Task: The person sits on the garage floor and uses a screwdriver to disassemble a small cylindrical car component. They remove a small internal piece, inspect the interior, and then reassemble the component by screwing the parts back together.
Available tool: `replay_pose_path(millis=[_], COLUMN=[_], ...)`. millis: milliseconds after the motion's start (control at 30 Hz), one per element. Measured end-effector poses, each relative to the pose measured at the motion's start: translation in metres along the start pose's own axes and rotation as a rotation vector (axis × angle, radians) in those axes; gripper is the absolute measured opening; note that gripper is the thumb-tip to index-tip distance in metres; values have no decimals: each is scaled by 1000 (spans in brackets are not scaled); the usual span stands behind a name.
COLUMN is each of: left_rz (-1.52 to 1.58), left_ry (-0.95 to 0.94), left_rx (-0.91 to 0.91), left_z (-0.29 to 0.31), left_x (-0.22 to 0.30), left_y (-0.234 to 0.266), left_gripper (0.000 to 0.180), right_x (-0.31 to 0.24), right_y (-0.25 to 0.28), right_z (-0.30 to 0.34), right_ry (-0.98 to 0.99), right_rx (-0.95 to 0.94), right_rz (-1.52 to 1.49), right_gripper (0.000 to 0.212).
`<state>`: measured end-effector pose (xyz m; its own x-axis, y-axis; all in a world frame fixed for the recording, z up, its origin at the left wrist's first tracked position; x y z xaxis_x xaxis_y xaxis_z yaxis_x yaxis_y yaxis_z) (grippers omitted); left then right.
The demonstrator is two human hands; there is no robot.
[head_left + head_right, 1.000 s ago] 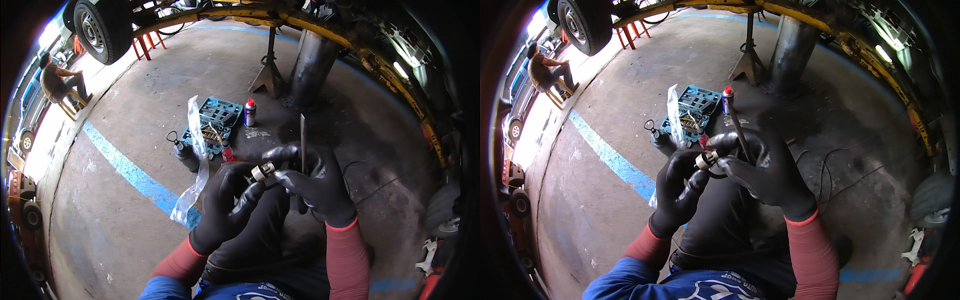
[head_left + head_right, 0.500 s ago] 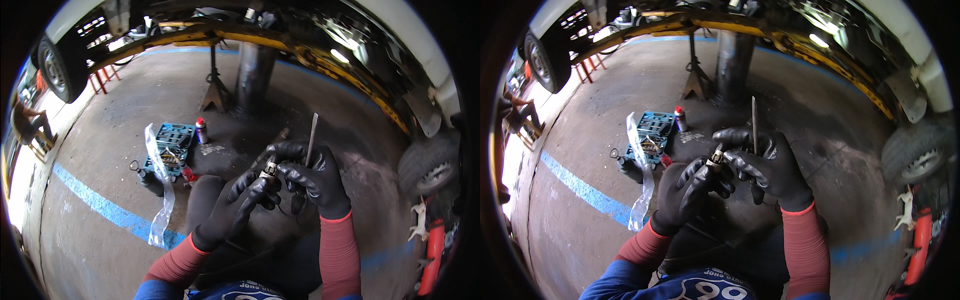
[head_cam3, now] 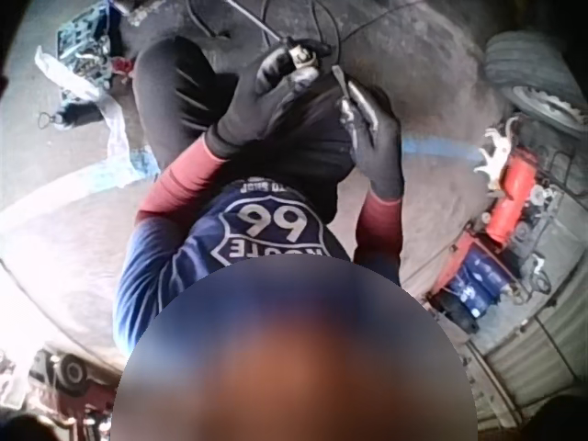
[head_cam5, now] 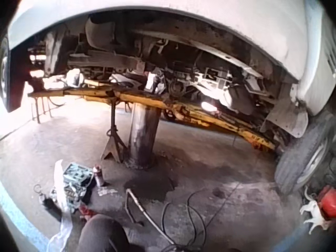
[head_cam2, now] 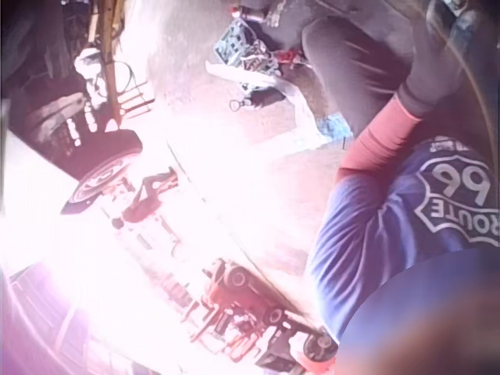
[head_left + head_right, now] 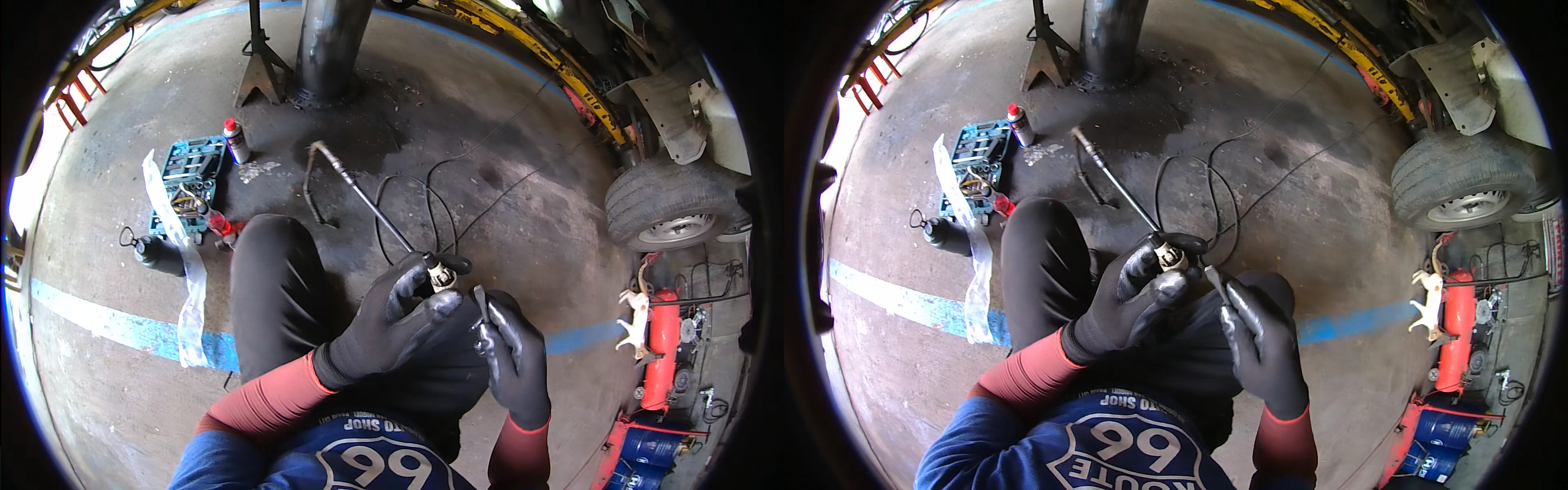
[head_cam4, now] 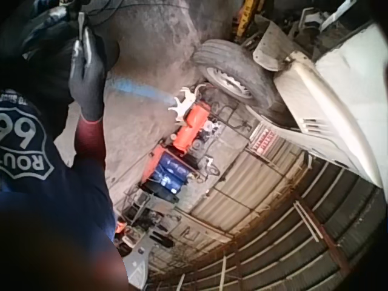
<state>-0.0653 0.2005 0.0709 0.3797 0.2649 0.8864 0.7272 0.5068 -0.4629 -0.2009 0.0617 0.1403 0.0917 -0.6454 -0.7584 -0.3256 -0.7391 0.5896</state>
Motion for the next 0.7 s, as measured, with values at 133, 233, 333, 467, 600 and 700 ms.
replay_pose_path(millis=[133,233,333,467,600,700], left_rz=[-103,-234,-421,-616,-503,-511], left_ry=[-70,-92,53,-117,-471,-192], left_rx=[-21,-39,-110,-52,37,-263], left_z=[-22,-39,-44,-51,-52,-59], left_x=[4,12,22,28,19,-15], left_y=[-12,-21,-20,-16,-20,-39], left_gripper=[36,36,37,33,31,29], right_x=[-20,-29,-28,-30,-23,-6], right_y=[26,47,56,67,68,66], right_z=[-2,-11,-25,-31,-23,-1], right_ry=[-20,-30,76,26,-34,-109], right_rx=[2,-64,-96,-202,-200,-104], right_rz=[219,329,359,435,539,434], right_gripper=[58,57,55,54,53,52])
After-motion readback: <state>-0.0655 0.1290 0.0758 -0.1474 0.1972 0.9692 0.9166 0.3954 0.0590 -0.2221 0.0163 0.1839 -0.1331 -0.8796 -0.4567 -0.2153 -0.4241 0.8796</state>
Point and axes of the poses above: each hand's wrist, its own z-axis away from the middle knuckle, its own y-axis out of the back of the hand, x = y × z, the point moved 3 cm from there along -z, towards the middle knuckle, and after that the axes turned 10 degrees about y, right-handed, at the moved point
